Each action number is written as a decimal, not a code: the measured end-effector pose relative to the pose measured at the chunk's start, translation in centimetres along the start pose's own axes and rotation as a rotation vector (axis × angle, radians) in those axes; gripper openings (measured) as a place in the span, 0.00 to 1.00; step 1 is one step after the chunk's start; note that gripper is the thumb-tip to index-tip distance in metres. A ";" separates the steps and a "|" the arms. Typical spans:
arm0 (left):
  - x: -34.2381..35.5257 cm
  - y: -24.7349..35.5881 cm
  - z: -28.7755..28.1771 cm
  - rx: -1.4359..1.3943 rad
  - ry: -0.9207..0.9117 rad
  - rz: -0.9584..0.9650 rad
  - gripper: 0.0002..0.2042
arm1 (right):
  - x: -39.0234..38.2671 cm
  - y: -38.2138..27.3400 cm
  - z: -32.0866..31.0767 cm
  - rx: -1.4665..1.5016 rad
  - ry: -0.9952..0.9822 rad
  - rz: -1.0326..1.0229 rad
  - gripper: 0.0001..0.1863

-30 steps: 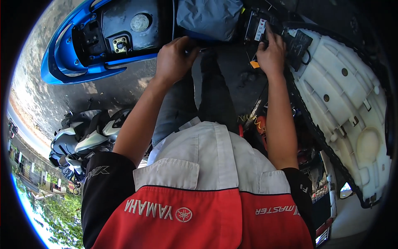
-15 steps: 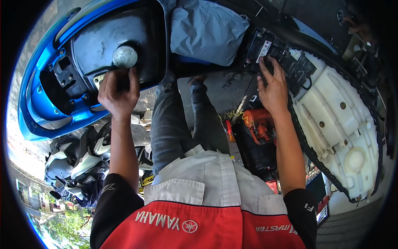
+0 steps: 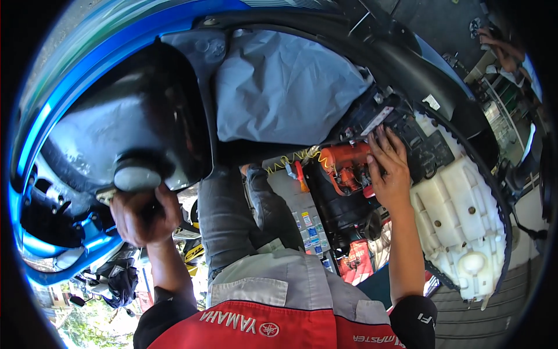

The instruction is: Removing motorcycle fairing components to access and check the battery and wiring.

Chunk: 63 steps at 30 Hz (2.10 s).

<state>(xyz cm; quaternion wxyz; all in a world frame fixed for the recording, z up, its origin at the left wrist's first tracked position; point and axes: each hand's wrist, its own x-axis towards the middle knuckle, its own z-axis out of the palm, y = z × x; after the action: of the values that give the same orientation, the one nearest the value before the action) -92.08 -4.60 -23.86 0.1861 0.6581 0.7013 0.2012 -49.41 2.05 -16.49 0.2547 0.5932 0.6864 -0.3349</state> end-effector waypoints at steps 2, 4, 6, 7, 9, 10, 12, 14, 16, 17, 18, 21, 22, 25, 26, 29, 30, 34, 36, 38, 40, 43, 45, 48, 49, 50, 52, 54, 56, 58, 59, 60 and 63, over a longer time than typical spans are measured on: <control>-0.1 -0.2 0.0 -0.013 -0.013 -0.014 0.08 | 0.0 0.2 0.0 0.001 -0.040 0.002 0.26; -0.2 -0.2 0.0 -0.028 0.001 -0.016 0.06 | -0.1 0.2 0.3 -0.045 -0.071 -0.002 0.26; -0.2 -0.2 0.0 -0.080 -0.011 -0.031 0.05 | -0.3 0.3 0.5 -0.067 -0.109 -0.003 0.28; -0.2 -0.1 0.1 -0.094 -0.014 -0.039 0.04 | -0.4 0.4 0.5 -0.082 -0.115 -0.010 0.28; -0.3 0.1 0.1 -0.105 -0.042 -0.068 0.05 | -0.5 0.4 0.6 -0.074 -0.135 0.027 0.28; -0.3 0.1 -0.1 -0.114 -0.075 -0.062 0.06 | -0.5 0.5 0.7 -0.071 -0.133 0.032 0.29; -0.4 0.2 -0.2 -0.137 -0.074 -0.056 0.07 | -0.4 0.6 0.7 -0.087 -0.130 0.021 0.29; -0.6 0.3 -0.2 -0.130 -0.061 -0.077 0.06 | -0.4 0.7 0.8 -0.088 -0.120 0.019 0.29; -0.7 0.4 -0.2 -0.138 -0.014 -0.099 0.07 | -0.3 0.7 0.9 -0.103 -0.111 0.017 0.28; -0.8 0.4 0.0 -0.143 0.010 -0.109 0.07 | -0.3 0.7 0.9 -0.094 -0.096 0.013 0.28; -0.8 0.4 -0.1 -0.091 -0.044 -0.117 0.07 | -0.2 0.6 0.9 -0.082 -0.082 0.018 0.28; -0.8 0.4 0.0 -0.123 -0.044 -0.084 0.07 | -0.2 0.5 0.9 -0.091 -0.086 0.028 0.27; -0.8 0.3 0.2 -0.125 -0.017 -0.109 0.07 | -0.2 0.4 0.8 -0.082 -0.077 0.028 0.27; -0.7 0.1 0.5 -0.060 0.030 -0.091 0.08 | -0.3 -0.1 0.5 -0.051 -0.058 0.029 0.28; -0.7 0.2 0.5 -0.037 0.037 -0.081 0.09 | -0.4 -0.2 0.5 -0.052 -0.051 0.033 0.28; -0.3 0.4 0.7 0.031 0.064 -0.040 0.09 | -1.1 -0.6 0.5 -0.031 -0.019 0.033 0.31; -0.2 0.5 0.7 0.020 0.060 -0.052 0.10 | -1.4 -0.7 0.7 -0.023 0.006 0.038 0.31; 0.1 0.6 1.1 -0.039 0.147 0.003 0.12 | -2.1 -0.4 1.2 0.007 0.115 0.000 0.33; 0.0 0.6 1.2 0.020 0.202 0.051 0.12 | -2.3 -0.2 1.7 0.041 0.122 0.014 0.31; 0.0 0.8 1.1 0.072 0.236 0.031 0.12 | -2.8 -0.9 3.1 -0.043 0.286 -0.037 0.30; -0.1 1.4 0.8 0.106 0.212 -0.038 0.14 | -4.8 -2.8 5.8 -0.062 0.464 -0.078 0.30; -1.2 3.0 0.1 0.052 0.245 0.022 0.10 | -9.6 -6.0 12.0 0.269 0.522 -0.233 0.28; -4.8 5.3 0.1 -0.090 0.265 0.006 0.10 | -14.8 -6.6 17.3 0.461 0.362 -0.258 0.26; -12.2 10.6 1.6 -0.152 0.218 -0.033 0.14 | -22.3 -3.4 26.9 0.708 0.190 -0.195 0.25; -15.0 13.0 2.6 -0.265 0.147 -0.116 0.14 | -24.8 -1.0 30.8 0.725 0.134 -0.123 0.25; -17.7 15.5 3.5 -0.311 0.058 -0.145 0.15 | -27.8 2.1 35.2 0.748 0.118 -0.084 0.25; -22.4 20.9 5.3 -0.386 -0.141 -0.121 0.18 | -33.3 8.5 45.0 0.710 0.184 0.155 0.24; -25.7 26.4 6.5 -0.424 -0.335 -0.001 0.19 | -40.5 15.6 54.9 0.626 0.201 0.489 0.22; -27.6 31.1 6.9 -0.370 -0.548 0.153 0.19 | -45.5 22.0 63.2 -0.039 -0.168 0.406 0.17; -27.9 34.8 7.4 -0.282 -0.680 0.291 0.19 | -50.5 25.8 68.6 0.751 0.167 0.649 0.15; -27.7 36.3 8.0 -0.243 -0.817 0.367 0.19 | -51.6 26.8 70.2 0.862 0.245 0.660 0.15; -27.2 37.5 8.8 -0.223 -0.945 0.466 0.20 | -52.5 27.7 71.2 0.974 0.299 0.692 0.15; -25.5 39.8 11.9 -0.017 -1.137 0.513 0.21 | -49.6 29.2 71.6 0.626 0.183 0.769 0.18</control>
<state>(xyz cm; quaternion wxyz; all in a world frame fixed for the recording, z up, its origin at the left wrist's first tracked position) -50.39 -27.46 -13.13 0.4812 0.8084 0.3103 -0.1369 -15.84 -82.36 -30.29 0.1086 0.8780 0.3043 -0.3531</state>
